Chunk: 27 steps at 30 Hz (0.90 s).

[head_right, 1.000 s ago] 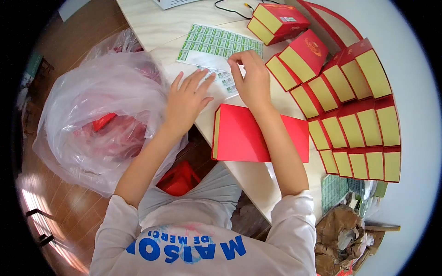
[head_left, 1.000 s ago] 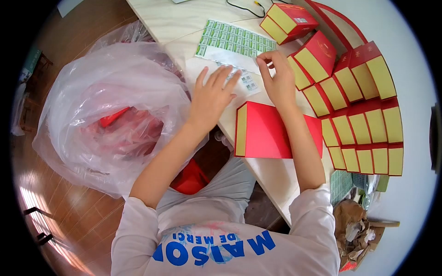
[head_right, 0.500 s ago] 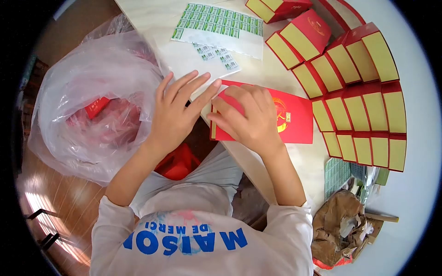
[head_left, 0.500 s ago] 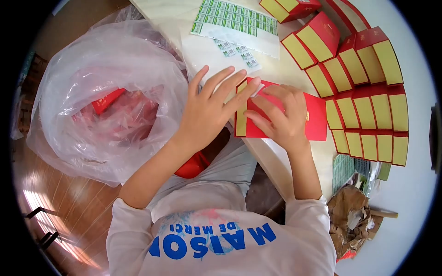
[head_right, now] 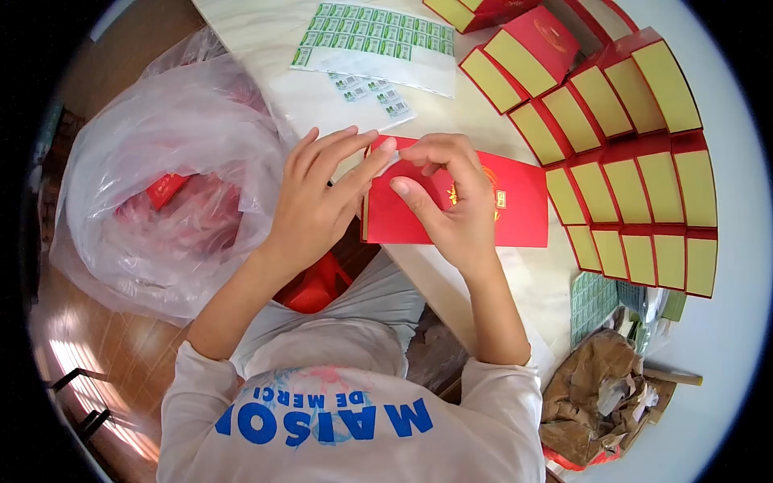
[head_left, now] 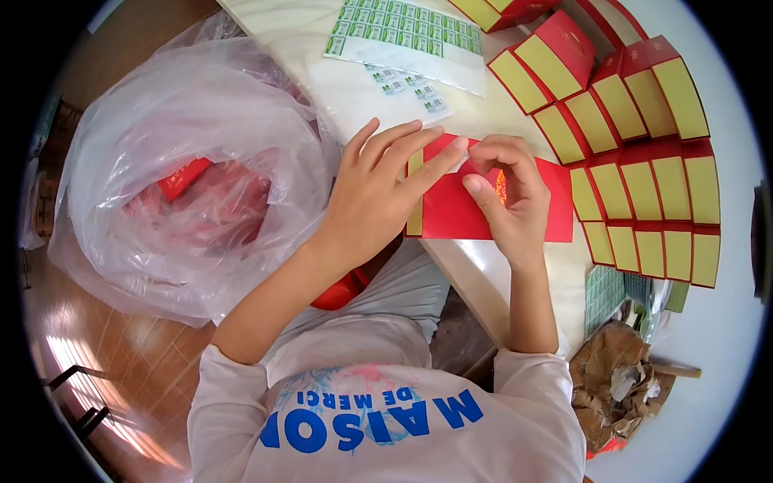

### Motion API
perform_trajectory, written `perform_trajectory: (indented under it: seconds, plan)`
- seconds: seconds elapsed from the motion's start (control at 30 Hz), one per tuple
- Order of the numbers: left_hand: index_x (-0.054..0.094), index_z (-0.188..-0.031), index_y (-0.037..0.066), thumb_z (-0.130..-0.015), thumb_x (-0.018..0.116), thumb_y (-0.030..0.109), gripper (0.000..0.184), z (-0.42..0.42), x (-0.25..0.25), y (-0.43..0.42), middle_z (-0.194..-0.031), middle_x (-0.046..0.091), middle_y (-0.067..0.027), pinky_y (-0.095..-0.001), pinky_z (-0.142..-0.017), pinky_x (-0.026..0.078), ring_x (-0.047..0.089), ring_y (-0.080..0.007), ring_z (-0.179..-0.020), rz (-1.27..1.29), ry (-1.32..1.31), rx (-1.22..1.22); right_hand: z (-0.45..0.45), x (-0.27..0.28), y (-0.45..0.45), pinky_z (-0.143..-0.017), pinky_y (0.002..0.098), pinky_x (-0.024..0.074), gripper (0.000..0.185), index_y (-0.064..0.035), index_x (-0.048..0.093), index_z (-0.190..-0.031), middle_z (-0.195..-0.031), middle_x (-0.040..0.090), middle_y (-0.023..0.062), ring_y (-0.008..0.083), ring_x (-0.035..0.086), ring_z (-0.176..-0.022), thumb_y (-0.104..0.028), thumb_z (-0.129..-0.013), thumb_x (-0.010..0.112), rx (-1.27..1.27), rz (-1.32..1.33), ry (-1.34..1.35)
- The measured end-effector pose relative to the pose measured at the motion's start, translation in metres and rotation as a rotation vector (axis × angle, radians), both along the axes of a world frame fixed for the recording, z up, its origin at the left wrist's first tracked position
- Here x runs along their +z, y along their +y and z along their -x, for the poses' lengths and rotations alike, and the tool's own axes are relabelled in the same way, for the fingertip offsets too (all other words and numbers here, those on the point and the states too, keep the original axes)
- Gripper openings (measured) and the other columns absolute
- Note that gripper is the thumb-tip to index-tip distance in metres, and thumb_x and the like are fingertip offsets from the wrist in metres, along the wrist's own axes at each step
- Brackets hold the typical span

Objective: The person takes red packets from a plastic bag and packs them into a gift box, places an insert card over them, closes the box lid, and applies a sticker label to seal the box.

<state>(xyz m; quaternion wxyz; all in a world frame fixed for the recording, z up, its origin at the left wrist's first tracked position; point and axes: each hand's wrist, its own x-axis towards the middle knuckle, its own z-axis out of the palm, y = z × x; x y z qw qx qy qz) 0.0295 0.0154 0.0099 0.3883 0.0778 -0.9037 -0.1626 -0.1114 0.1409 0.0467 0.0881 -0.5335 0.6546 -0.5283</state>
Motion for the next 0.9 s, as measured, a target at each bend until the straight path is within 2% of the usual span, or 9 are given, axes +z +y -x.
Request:
perform_trajectory:
  seconds: [0.17, 0.4, 0.47, 0.5, 0.57, 0.6, 0.73, 0.8, 0.9]
  plan:
    - [0.055, -0.131, 0.015, -0.082, 0.061, 0.003, 0.052, 0.005, -0.001, 0.004, -0.125, 0.055, -0.0067, -0.0478, -0.102, 0.037, 0.051, -0.0269, -0.115, -0.176, 0.017, -0.094, 0.002, -0.007, -0.001, -0.077, 0.0266, 0.0467, 0.017, -0.0018, 0.061, -0.098, -0.104, 0.057, 0.0094, 0.0142, 0.055, -0.087, 0.0, -0.082, 0.068, -0.064, 0.026, -0.025]
    - [0.05, -0.134, 0.007, -0.081, 0.063, 0.006, 0.054, 0.013, -0.007, 0.005, -0.126, 0.053, -0.0128, -0.0442, -0.102, 0.037, 0.051, -0.0297, -0.116, -0.273, 0.022, -0.165, 0.005, -0.001, 0.004, -0.08, 0.0247, 0.0449, 0.009, -0.0005, 0.053, -0.1, -0.101, 0.057, 0.0074, 0.0109, 0.053, -0.086, -0.006, -0.094, 0.057, 0.002, 0.123, -0.317]
    - [0.046, -0.137, 0.005, -0.083, 0.064, 0.01, 0.057, 0.02, -0.011, 0.004, -0.127, 0.053, -0.0132, -0.0426, -0.102, 0.037, 0.05, -0.0276, -0.118, -0.523, 0.016, -0.073, 0.006, 0.005, 0.006, -0.08, 0.0237, 0.0438, 0.01, -0.0006, 0.05, -0.101, -0.093, 0.055, 0.0047, 0.0101, 0.051, -0.084, -0.008, -0.096, 0.055, -0.087, 0.118, -0.308]
    - [0.046, -0.137, 0.005, -0.083, 0.064, 0.01, 0.057, 0.024, -0.018, 0.003, -0.127, 0.053, -0.0132, -0.0426, -0.102, 0.037, 0.05, -0.0276, -0.118, -0.525, 0.016, -0.078, 0.008, 0.006, 0.008, -0.08, 0.0237, 0.0438, 0.01, -0.0006, 0.05, -0.101, -0.093, 0.055, 0.0047, 0.0101, 0.051, -0.084, -0.008, -0.096, 0.055, -0.093, 0.116, -0.306]
    - [0.045, -0.136, 0.005, -0.086, 0.062, 0.014, 0.053, 0.031, -0.034, 0.004, -0.123, 0.053, -0.0158, -0.039, -0.098, 0.04, 0.054, -0.0279, -0.111, -0.977, 0.088, -0.182, 0.013, 0.007, 0.011, -0.077, 0.0234, 0.0437, 0.009, -0.0006, 0.051, -0.1, -0.089, 0.054, 0.0031, 0.0093, 0.051, -0.081, -0.007, -0.095, 0.055, -0.146, -0.012, -0.228]
    - [0.051, -0.129, 0.003, -0.088, 0.062, 0.016, 0.044, 0.031, -0.031, 0.004, -0.12, 0.055, -0.0146, -0.0361, -0.095, 0.041, 0.055, -0.0238, -0.109, -0.964, 0.066, -0.169, 0.013, 0.008, 0.013, -0.077, 0.0234, 0.0437, 0.009, -0.0006, 0.051, -0.1, -0.089, 0.054, 0.0031, 0.0093, 0.051, -0.081, -0.007, -0.095, 0.055, -0.15, -0.016, -0.228]
    - [0.056, -0.12, 0.001, -0.09, 0.06, 0.015, 0.034, 0.013, -0.02, 0.015, -0.117, 0.057, -0.0124, -0.033, -0.091, 0.043, 0.055, -0.0205, -0.106, -1.024, -0.087, -0.133, 0.004, 0.014, 0.02, -0.073, 0.0235, 0.0441, 0.006, -0.0009, 0.052, -0.098, -0.085, 0.055, 0.0023, 0.009, 0.051, -0.078, -0.004, -0.094, 0.055, -0.146, -0.256, -0.226]
    - [0.06, -0.113, 0.0, -0.094, 0.056, 0.015, 0.025, 0.004, -0.021, 0.028, -0.113, 0.06, -0.0096, -0.0283, -0.089, 0.043, 0.055, -0.0151, -0.101, -1.297, -0.063, -0.183, -0.002, 0.013, 0.023, -0.072, 0.0246, 0.0451, 0.007, -0.0006, 0.053, -0.099, -0.084, 0.057, 0.0041, 0.0105, 0.055, -0.078, -0.001, -0.093, 0.055, -0.088, -0.363, -0.262]
    - [0.06, -0.113, 0.001, -0.098, 0.05, 0.014, 0.023, -0.002, -0.02, 0.035, -0.111, 0.062, -0.0083, -0.0257, -0.089, 0.042, 0.055, -0.0118, -0.099, -1.526, 0.021, -0.179, -0.007, 0.006, 0.022, -0.072, 0.0252, 0.0457, 0.009, -0.0007, 0.053, -0.1, -0.086, 0.059, 0.0058, 0.0117, 0.057, -0.08, 0.001, -0.092, 0.055, 0.019, -0.39, -0.336]
